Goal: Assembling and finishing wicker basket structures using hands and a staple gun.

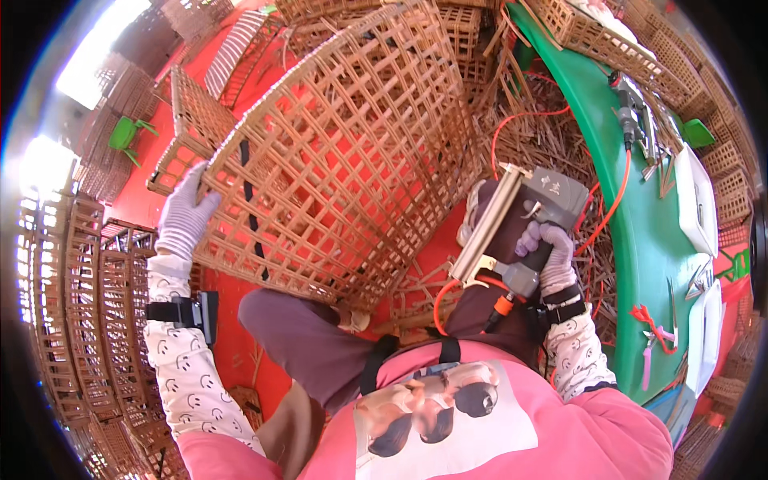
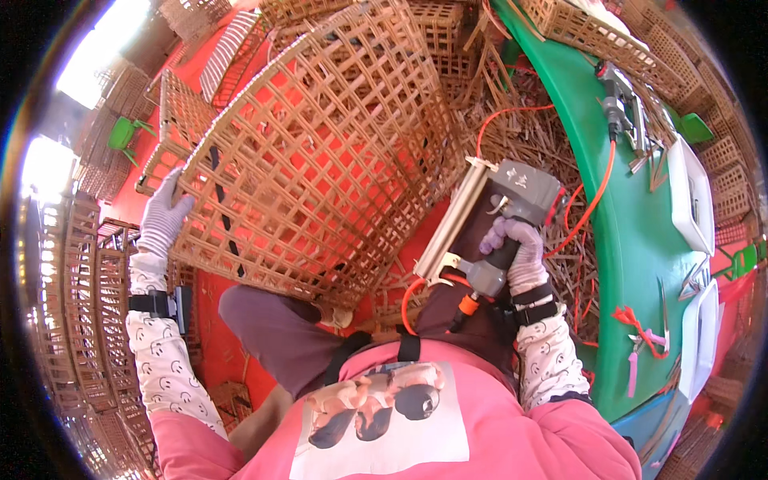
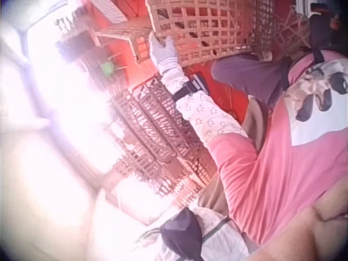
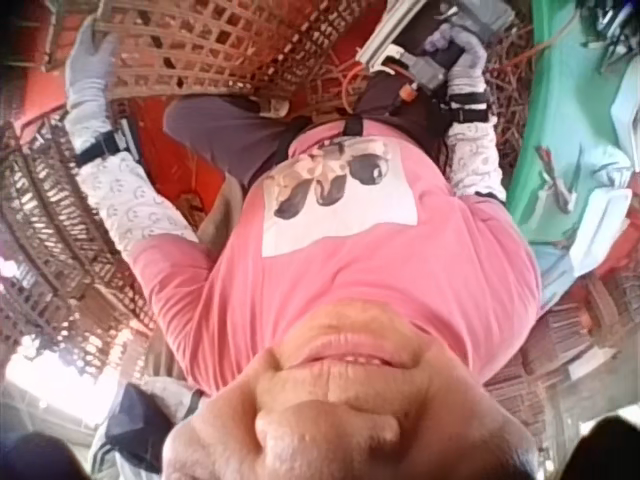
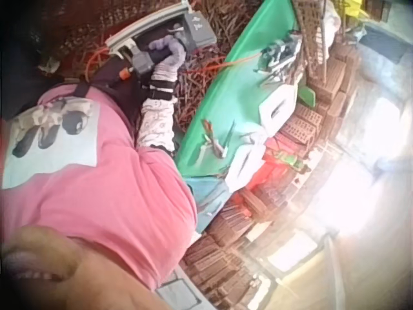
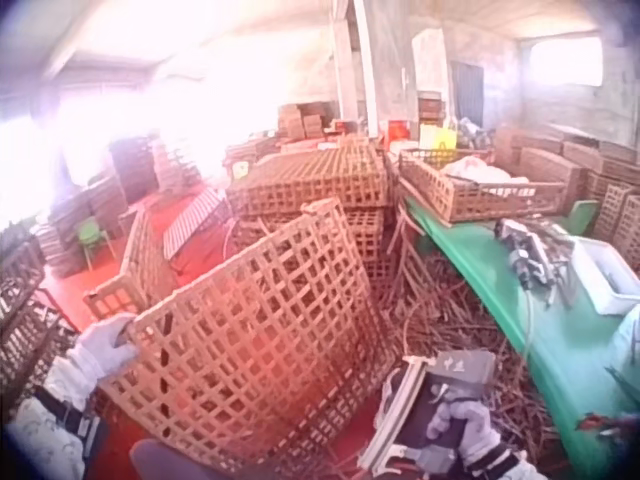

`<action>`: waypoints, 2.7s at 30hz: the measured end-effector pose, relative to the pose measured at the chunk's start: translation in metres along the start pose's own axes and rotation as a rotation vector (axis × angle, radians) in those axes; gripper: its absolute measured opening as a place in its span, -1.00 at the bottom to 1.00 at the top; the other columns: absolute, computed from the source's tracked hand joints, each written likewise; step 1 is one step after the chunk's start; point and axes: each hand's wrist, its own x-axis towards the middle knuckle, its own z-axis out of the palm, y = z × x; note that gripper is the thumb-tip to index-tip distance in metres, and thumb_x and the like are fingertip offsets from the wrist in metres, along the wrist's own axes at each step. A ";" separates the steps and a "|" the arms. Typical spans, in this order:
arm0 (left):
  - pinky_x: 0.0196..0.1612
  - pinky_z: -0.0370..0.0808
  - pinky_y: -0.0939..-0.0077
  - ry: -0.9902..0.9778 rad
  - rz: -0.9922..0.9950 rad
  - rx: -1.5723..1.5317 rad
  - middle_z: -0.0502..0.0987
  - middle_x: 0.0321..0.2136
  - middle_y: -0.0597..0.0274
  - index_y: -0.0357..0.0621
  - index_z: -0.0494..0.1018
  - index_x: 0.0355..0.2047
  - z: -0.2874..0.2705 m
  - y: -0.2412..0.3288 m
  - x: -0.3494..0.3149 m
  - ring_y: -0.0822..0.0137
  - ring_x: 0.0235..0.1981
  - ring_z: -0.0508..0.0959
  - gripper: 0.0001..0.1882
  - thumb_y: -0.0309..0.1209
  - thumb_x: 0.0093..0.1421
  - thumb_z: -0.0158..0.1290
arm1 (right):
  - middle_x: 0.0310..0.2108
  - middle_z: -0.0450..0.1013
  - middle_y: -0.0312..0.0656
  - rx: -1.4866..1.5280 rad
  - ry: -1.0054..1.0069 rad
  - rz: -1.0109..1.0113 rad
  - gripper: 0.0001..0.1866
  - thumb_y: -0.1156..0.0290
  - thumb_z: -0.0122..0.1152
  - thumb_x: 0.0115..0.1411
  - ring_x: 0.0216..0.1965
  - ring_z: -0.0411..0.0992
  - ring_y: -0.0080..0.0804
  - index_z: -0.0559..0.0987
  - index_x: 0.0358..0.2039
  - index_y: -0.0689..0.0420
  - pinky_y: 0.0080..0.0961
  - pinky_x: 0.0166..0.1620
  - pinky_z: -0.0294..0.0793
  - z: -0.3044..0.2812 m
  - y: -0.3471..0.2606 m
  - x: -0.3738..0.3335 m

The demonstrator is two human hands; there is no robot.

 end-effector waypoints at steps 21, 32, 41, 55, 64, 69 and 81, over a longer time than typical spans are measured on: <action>-0.12 0.39 0.21 0.057 -0.188 0.343 0.49 -0.23 0.07 -0.02 0.33 -0.07 -0.013 0.085 -0.031 0.06 -0.18 0.47 -0.57 -0.17 0.06 0.01 | -0.64 0.18 -0.30 -0.130 0.018 -0.027 -0.62 0.40 0.06 -0.10 -0.66 0.22 -0.43 0.35 -0.22 0.26 -0.40 -0.49 0.35 0.014 0.001 -0.007; -0.10 0.31 -0.01 -0.020 -0.197 0.283 0.51 -0.27 0.16 0.14 0.32 -0.09 -0.018 0.090 -0.036 0.08 -0.18 0.48 -0.63 -0.15 0.08 -0.02 | -0.64 0.19 -0.27 -0.144 -0.012 -0.036 -0.62 0.44 0.02 -0.14 -0.67 0.23 -0.42 0.35 -0.23 0.27 -0.38 -0.51 0.37 0.031 0.002 -0.010; -0.16 0.42 0.19 -0.054 -0.163 0.285 0.50 -0.32 -0.06 -0.09 0.32 -0.12 -0.021 0.097 -0.036 0.01 -0.25 0.50 -0.58 -0.21 0.01 -0.04 | -0.69 0.25 -0.23 -0.279 -0.039 -0.205 -0.81 0.43 0.06 -0.13 -0.65 0.28 -0.42 0.34 -0.50 0.24 -0.45 -0.54 0.37 0.054 -0.033 -0.031; -0.22 0.43 0.20 0.010 -0.158 0.182 0.53 -0.37 0.07 -0.05 0.41 -0.24 -0.018 0.091 -0.036 0.07 -0.29 0.53 -0.53 0.06 0.03 -0.07 | -0.56 0.27 -0.35 -0.460 0.181 -0.520 -0.67 0.22 0.11 0.13 -0.58 0.28 -0.61 0.33 -0.20 0.14 -0.73 -0.48 0.35 0.052 -0.224 -0.106; -0.26 0.44 0.19 0.058 -0.134 0.198 0.53 -0.37 0.08 -0.04 0.40 -0.21 -0.017 0.086 -0.039 0.04 -0.31 0.52 -0.52 0.05 0.03 -0.03 | -0.17 0.33 0.03 -1.741 0.759 -0.358 -0.11 0.47 0.19 -0.19 -0.22 0.37 -0.15 -0.01 0.17 0.26 -0.50 -0.15 0.35 -0.129 -0.239 -0.097; -0.27 0.45 0.17 0.095 -0.125 0.231 0.53 -0.43 0.05 -0.08 0.39 -0.25 -0.016 0.089 -0.040 0.07 -0.34 0.54 -0.53 0.05 0.04 -0.04 | -0.10 0.30 0.16 -2.033 1.013 0.025 0.00 0.39 0.24 -0.25 -0.06 0.32 -0.01 -0.09 0.18 0.30 -0.44 0.02 0.27 -0.148 -0.215 -0.077; -0.14 0.40 0.23 -0.010 -0.142 0.229 0.49 -0.24 0.01 -0.11 0.32 -0.07 -0.018 0.087 -0.038 0.05 -0.19 0.49 -0.40 0.03 -0.02 0.03 | 0.04 0.20 0.16 -1.926 0.941 0.160 -0.03 0.33 0.23 -0.17 0.05 0.24 -0.10 -0.08 0.18 0.35 -0.51 0.06 0.21 -0.142 -0.222 -0.065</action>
